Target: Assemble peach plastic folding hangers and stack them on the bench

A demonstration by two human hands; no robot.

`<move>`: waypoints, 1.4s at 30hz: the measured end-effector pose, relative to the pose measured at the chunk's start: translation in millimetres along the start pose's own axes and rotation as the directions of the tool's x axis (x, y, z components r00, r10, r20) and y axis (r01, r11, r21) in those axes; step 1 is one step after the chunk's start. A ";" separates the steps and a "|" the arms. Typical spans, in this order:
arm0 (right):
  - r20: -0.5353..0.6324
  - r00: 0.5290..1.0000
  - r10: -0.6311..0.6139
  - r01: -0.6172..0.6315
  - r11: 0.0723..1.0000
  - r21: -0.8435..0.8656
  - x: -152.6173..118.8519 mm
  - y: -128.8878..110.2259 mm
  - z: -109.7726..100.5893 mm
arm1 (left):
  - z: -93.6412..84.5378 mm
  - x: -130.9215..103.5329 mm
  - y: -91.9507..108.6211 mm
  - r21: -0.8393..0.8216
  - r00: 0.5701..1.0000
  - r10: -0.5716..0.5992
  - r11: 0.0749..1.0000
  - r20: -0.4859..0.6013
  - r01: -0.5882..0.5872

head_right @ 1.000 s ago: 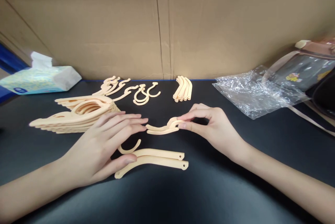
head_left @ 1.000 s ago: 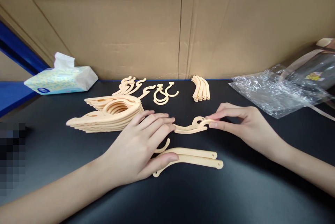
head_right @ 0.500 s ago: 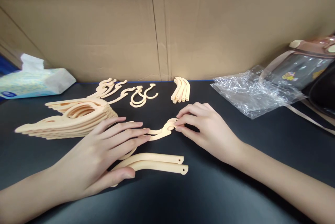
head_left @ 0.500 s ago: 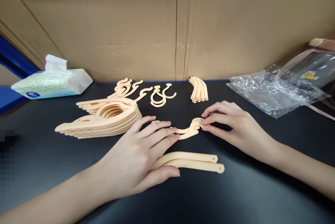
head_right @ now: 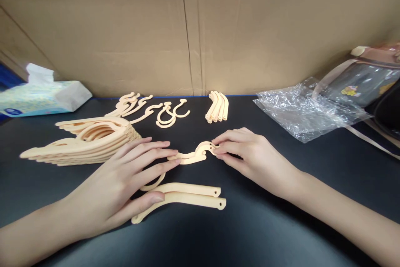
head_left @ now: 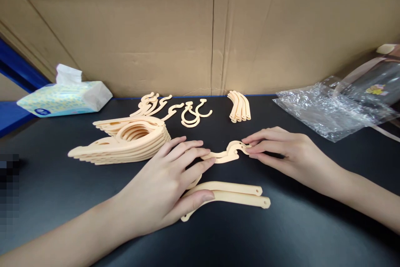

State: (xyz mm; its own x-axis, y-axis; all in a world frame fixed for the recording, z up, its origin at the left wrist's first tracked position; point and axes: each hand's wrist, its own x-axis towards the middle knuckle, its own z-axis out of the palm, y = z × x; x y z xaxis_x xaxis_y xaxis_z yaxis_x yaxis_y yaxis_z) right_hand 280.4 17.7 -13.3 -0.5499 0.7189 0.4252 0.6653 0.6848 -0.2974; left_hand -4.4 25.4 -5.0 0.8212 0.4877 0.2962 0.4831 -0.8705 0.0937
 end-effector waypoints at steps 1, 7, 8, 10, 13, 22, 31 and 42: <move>0.005 1.000 -0.002 0.002 1.000 0.004 0.3 -0.1 0.3 | 0.0 -0.1 -0.2 0.000 1.000 0.000 1.000 0.001 0.000; 0.012 1.000 -0.020 0.020 0.999 -0.034 1.8 -1.7 -0.2 | 1.1 -2.1 -0.8 0.015 1.000 0.004 1.000 -0.005 -0.004; 0.017 1.000 -0.018 0.019 0.999 -0.046 1.7 -1.7 -0.9 | 1.1 -2.2 -0.7 0.020 1.000 -0.003 1.000 -0.009 0.003; 0.030 0.999 -0.013 0.015 0.997 -0.070 1.7 -1.4 -2.2 | 0.6 -1.8 -0.1 0.024 1.000 -0.025 0.999 -0.014 0.026; 0.049 0.999 -0.016 0.020 0.996 -0.089 2.2 -0.4 -3.7 | -0.3 -0.3 0.8 0.012 0.999 -0.049 0.999 -0.018 0.049; 0.060 0.998 -0.016 0.023 0.994 -0.111 3.7 -0.9 -5.1 | -0.3 0.5 -0.2 -0.025 0.997 -0.072 0.997 0.000 0.072; 0.044 0.999 -0.017 0.022 0.994 -0.105 2.6 -0.1 -3.8 | -1.2 -0.3 -2.6 -0.017 0.999 -0.048 0.999 0.023 0.049; 0.056 0.998 -0.003 0.008 0.995 -0.103 4.4 0.1 -3.1 | -2.6 1.5 -1.4 -0.023 0.998 -0.050 0.998 0.023 0.051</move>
State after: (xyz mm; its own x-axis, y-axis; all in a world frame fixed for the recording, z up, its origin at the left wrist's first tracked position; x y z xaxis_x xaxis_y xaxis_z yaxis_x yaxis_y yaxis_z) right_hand 279.6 20.6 -8.8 -0.5790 0.7226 0.3776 0.7092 0.6748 -0.2040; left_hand -4.7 27.1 -2.2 0.8028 0.5322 0.2688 0.5171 -0.8459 0.1306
